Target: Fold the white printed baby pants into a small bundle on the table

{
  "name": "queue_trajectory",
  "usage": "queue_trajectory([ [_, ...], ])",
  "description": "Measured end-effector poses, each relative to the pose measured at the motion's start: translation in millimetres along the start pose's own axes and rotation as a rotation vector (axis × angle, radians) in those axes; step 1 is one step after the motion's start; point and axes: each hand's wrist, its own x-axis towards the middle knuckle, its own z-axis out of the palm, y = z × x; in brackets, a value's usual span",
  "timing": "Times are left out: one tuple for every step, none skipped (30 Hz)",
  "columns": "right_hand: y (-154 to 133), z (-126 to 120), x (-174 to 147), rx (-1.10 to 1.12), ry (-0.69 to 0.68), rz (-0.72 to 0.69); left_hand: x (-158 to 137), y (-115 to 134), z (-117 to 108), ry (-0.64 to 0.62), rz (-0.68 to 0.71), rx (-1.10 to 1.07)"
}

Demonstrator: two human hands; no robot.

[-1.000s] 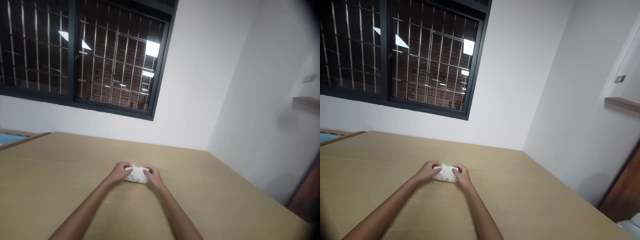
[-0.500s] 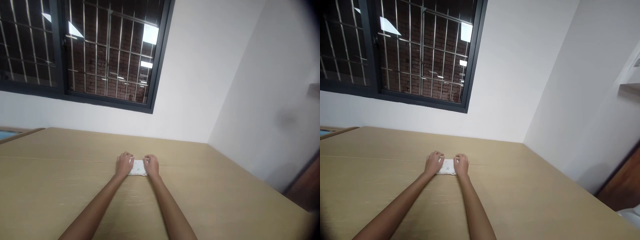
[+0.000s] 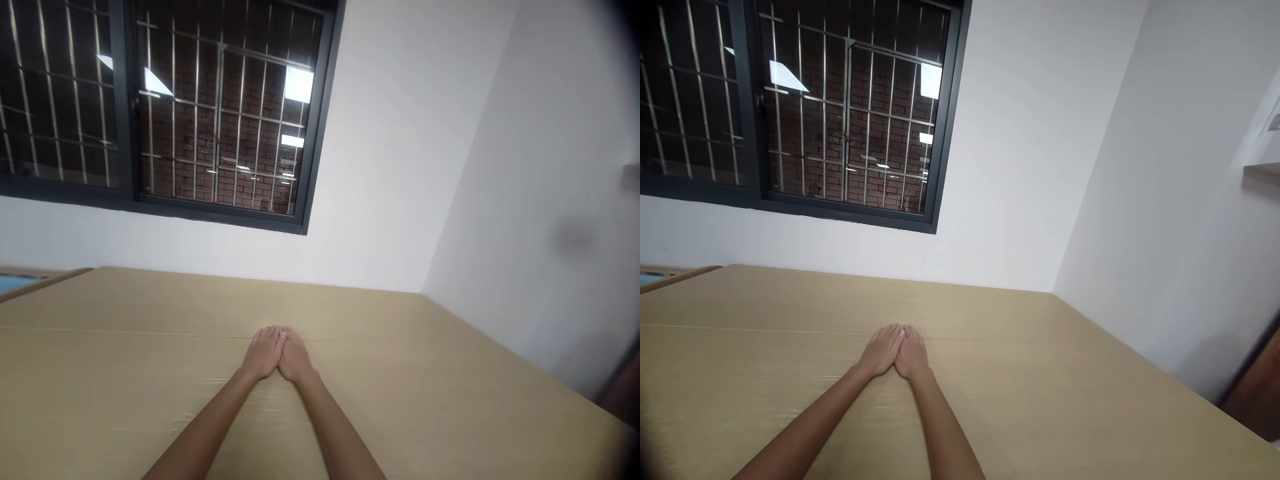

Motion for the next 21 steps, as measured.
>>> queue_trajectory([
  [2, 1, 0, 0.001, 0.005, 0.013, 0, -1, 0, -0.010, 0.004, 0.008],
  [3, 1, 1, 0.002, 0.011, 0.027, 1, -3, 1, -0.018, 0.004, 0.017],
  [5, 2, 1, 0.005, 0.015, 0.037, 1, -4, 1, -0.023, 0.002, 0.025],
  [7, 2, 0, 0.009, 0.015, 0.041, 1, -4, 2, -0.027, -0.003, 0.034],
  [9, 1, 0, 0.015, 0.013, 0.042, 1, -5, 3, -0.030, -0.009, 0.042],
  [10, 1, -1, 0.020, 0.009, 0.043, 1, -7, 4, -0.031, -0.017, 0.049],
  [12, 0, -2, 0.024, 0.005, 0.047, 0, -8, 5, -0.032, -0.028, 0.056],
  [13, -2, -3, 0.026, -0.001, 0.053, 0, -9, 6, -0.033, -0.041, 0.062],
  [14, -4, -4, 0.028, -0.008, 0.064, -1, -11, 6, -0.035, -0.058, 0.068],
  [14, -6, -5, 0.030, -0.019, 0.076, -2, -13, 6, -0.037, -0.075, 0.072],
  [13, -9, -7, 0.031, -0.031, 0.089, -3, -15, 6, -0.042, -0.092, 0.076],
  [13, -12, -8, 0.031, -0.048, 0.099, -4, -16, 6, -0.049, -0.107, 0.079],
  [11, -14, -9, 0.030, -0.067, 0.107, -5, -17, 6, -0.057, -0.121, 0.082],
  [10, -17, -9, 0.028, -0.087, 0.113, -6, -18, 5, -0.065, -0.132, 0.084],
  [8, -19, -10, 0.027, -0.106, 0.117, -7, -19, 5, -0.073, -0.143, 0.086],
  [7, -21, -10, 0.027, -0.120, 0.121, -7, -19, 4, -0.078, -0.152, 0.088],
  [6, -22, -10, 0.030, -0.129, 0.125, -8, -19, 4, -0.082, -0.159, 0.090],
  [6, -23, -10, 0.034, -0.133, 0.128, -8, -19, 3, -0.083, -0.165, 0.092],
  [6, -23, -10, 0.039, -0.132, 0.133, -8, -19, 3, -0.084, -0.170, 0.092],
  [6, -24, -10, 0.043, -0.128, 0.142, -8, -19, 3, -0.083, -0.174, 0.092],
  [7, -24, -10, 0.048, -0.124, 0.153, -8, -19, 3, -0.082, -0.178, 0.091],
])
